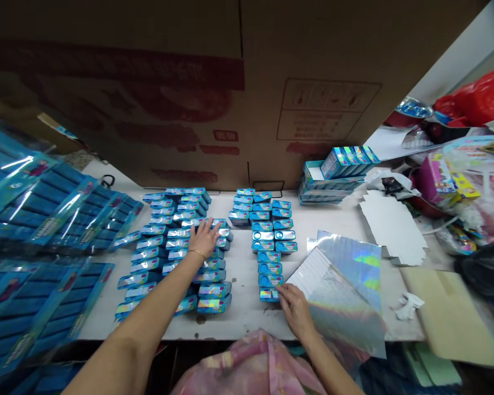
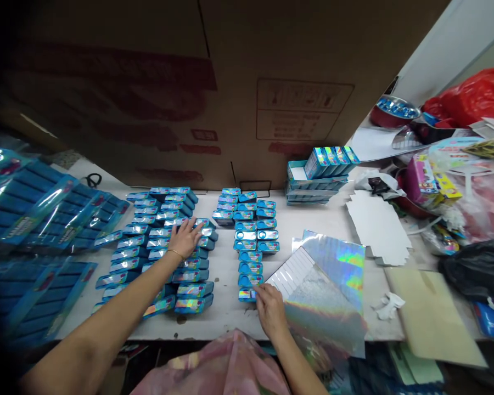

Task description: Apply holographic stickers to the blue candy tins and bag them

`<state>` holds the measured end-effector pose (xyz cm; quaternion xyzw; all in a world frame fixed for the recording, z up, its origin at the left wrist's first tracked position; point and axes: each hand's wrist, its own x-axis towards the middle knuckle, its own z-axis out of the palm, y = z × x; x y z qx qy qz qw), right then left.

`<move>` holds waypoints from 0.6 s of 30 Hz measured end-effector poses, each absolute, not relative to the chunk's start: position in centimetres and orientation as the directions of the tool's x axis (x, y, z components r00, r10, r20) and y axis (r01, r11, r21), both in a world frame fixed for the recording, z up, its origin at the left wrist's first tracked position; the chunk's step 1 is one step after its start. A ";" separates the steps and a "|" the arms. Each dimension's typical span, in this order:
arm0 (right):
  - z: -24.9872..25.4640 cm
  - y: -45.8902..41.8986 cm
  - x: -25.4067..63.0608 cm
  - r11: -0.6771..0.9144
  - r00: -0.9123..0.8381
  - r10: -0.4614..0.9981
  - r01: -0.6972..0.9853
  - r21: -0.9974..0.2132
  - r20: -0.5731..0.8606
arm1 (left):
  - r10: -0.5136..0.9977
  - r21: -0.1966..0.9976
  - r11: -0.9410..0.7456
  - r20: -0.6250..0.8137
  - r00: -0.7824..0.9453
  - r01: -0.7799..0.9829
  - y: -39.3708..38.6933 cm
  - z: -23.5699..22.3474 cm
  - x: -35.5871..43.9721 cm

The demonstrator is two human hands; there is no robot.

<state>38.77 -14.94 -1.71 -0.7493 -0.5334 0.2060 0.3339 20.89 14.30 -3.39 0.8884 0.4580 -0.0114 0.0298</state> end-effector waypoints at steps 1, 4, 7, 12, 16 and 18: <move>-1.5 -15.1 38.9 -0.203 0.355 0.933 0.660 -0.723 0.061 | 0.827 0.038 -0.560 -0.023 0.561 0.828 14.7 -3.1 21.0; -1.1 -15.8 39.1 -0.190 0.396 0.910 0.661 -0.726 0.122 | 0.820 0.089 -0.572 0.064 0.568 0.816 16.0 -2.5 24.3; -1.2 -17.0 39.0 -0.197 0.442 0.880 0.674 -0.712 0.175 | 0.777 0.172 -0.627 0.083 0.623 0.759 17.6 -2.9 30.5; -2.6 -19.5 39.1 -0.263 0.480 0.856 0.723 -0.639 0.191 | 0.788 0.226 -0.606 0.039 0.614 0.763 20.0 -4.8 36.7; -3.3 -20.3 39.0 -0.317 0.522 0.837 0.710 -0.629 0.167 | 0.773 0.224 -0.625 0.046 0.633 0.747 20.4 -5.6 35.7; -3.1 -19.8 38.8 -0.334 0.536 0.834 0.676 -0.657 0.128 | 0.765 0.217 -0.634 0.037 0.642 0.743 20.8 -5.6 34.4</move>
